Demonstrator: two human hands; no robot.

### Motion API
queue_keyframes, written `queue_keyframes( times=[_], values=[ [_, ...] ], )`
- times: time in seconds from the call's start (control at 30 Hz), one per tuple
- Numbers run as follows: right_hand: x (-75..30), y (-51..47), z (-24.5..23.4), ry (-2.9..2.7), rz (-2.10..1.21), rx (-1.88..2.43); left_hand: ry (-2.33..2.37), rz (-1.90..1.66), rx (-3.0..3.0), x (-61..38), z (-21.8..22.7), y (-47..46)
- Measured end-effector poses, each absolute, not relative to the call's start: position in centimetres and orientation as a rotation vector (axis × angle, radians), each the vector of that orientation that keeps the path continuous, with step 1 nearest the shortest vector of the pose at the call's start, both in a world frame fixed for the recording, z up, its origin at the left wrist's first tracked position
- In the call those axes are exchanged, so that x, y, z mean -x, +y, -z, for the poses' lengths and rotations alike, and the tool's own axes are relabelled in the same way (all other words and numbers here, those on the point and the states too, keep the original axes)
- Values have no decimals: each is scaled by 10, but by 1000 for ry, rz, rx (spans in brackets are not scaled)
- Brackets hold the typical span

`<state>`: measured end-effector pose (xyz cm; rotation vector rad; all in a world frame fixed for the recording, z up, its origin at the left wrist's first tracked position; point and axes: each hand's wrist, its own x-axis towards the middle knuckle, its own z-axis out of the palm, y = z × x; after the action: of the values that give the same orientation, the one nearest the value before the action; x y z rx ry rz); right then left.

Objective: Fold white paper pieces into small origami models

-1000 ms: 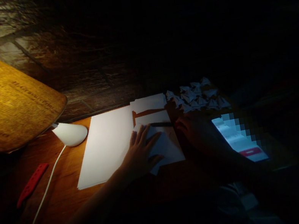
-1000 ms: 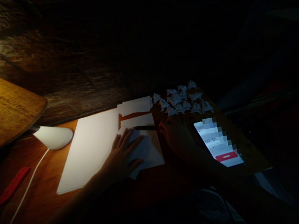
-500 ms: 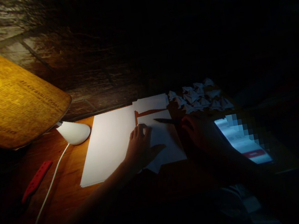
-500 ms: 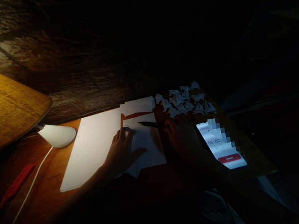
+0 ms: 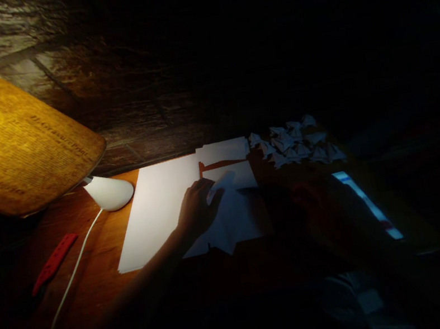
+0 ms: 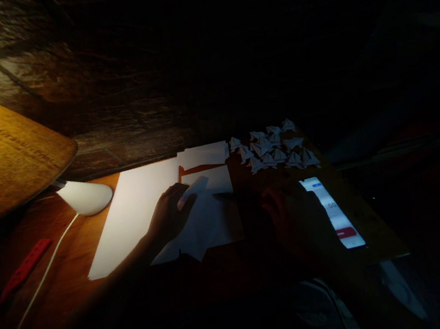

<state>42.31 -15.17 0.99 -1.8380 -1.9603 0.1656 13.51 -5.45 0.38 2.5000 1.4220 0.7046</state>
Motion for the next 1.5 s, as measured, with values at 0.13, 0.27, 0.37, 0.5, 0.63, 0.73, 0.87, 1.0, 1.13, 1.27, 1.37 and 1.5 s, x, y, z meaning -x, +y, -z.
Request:
queue_keyframes(
  times=[0.13,0.27,0.37,0.5,0.63,0.73,0.87,1.0,1.13,1.27,1.37,1.5],
  values=[
    [-399,-140,-23,-2080,-279,1881,1368,-756,-2484,-134,-2,-55],
    [-372,-115,-27,-2153,-282,1890,1207,-823,-2573,-126,0,-65],
    [-363,-105,-21,-2185,-274,1817,1124,-690,-2686,-113,2,-77],
    [-360,-103,-14,-2212,-270,1756,1069,-510,-2728,-100,10,-87],
    [-357,-100,-11,-2213,-261,1714,1068,-517,-2690,-100,16,-88],
    [-353,-95,-5,-2201,-308,1669,1061,-532,-2684,-102,18,-87],
    [-349,-90,4,-2172,-388,1622,1075,-548,-2675,-102,21,-88],
    [-354,-91,6,-2146,-469,1504,1083,-535,-2673,-101,20,-89],
    [-365,-93,6,-2177,-538,1402,1081,-518,-2665,-103,16,-90],
    [-365,-94,7,-2213,-486,1419,1075,-527,-2661,-103,14,-89],
    [-358,-92,6,-2215,-456,1455,1070,-513,-2681,-103,16,-88],
    [-352,-88,6,-2223,-465,1475,1072,-518,-2665,-103,16,-88]
  ],
)
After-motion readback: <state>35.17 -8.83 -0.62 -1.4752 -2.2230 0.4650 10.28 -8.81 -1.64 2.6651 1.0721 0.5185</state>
